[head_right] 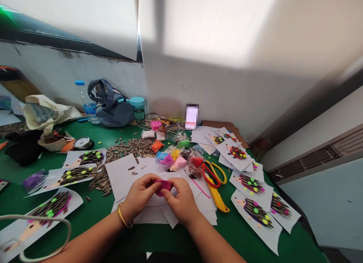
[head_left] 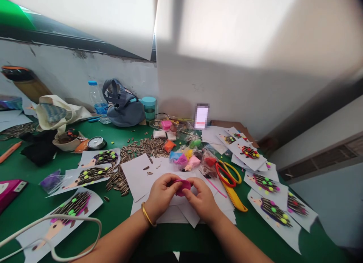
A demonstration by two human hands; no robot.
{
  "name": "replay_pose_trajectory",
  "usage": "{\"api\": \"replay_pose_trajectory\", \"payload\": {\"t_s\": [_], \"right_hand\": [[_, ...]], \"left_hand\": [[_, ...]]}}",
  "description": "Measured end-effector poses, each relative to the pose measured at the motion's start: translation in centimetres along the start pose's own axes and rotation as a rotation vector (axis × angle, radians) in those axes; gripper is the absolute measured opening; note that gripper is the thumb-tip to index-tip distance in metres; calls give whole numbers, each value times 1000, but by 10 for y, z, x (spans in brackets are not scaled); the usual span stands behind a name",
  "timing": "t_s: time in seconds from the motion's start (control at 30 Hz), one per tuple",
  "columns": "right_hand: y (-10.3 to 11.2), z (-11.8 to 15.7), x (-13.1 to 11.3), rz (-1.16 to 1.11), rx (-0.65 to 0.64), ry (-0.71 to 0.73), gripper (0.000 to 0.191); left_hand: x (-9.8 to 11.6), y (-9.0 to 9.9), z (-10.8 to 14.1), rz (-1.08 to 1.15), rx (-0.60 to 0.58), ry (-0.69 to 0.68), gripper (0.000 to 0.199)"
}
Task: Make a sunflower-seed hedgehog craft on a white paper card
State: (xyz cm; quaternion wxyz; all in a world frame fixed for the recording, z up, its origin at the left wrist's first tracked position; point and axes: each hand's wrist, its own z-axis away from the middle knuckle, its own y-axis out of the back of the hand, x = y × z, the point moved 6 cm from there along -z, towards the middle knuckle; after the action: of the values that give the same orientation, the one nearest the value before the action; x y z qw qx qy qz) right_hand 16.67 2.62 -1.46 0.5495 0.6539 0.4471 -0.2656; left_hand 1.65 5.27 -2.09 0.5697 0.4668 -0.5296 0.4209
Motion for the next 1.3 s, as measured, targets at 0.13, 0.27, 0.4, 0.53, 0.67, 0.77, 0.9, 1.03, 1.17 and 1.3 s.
{"api": "replay_pose_trajectory", "payload": {"t_s": [0.13, 0.27, 0.4, 0.53, 0.67, 0.77, 0.9, 1.03, 1.17, 1.3], "right_hand": [[-1, -1, -5, 10, -10, 6, 16], [-2, -1, -7, 51, -12, 21, 13], [-3, 0, -7, 25, -14, 35, 14], [0, 0, -6, 5, 7, 31, 16], [-1, 0, -6, 25, -7, 37, 16], [-2, 0, -5, -3, -4, 33, 17], [0, 0, -4, -5, 12, 22, 19], [-2, 1, -5, 13, -16, 53, 23], [-2, 1, -4, -13, -14, 42, 21], [-3, 1, -3, 5, -36, 21, 18]], "left_hand": [[5, -2, 2, -5, -41, -55, 20], [5, -3, 2, -74, -60, -74, 22], [1, -3, 2, -68, -57, -29, 18], [3, -3, 1, -42, -51, -60, 21], [1, -1, 1, -72, -43, -62, 21], [-1, -1, 1, -77, -33, -32, 24], [-1, -2, 2, -10, -36, -39, 23], [0, -5, 2, -55, -75, -46, 21], [-2, -1, 1, -27, -24, -9, 19], [-1, -3, 1, 64, -30, 5, 21]]}}
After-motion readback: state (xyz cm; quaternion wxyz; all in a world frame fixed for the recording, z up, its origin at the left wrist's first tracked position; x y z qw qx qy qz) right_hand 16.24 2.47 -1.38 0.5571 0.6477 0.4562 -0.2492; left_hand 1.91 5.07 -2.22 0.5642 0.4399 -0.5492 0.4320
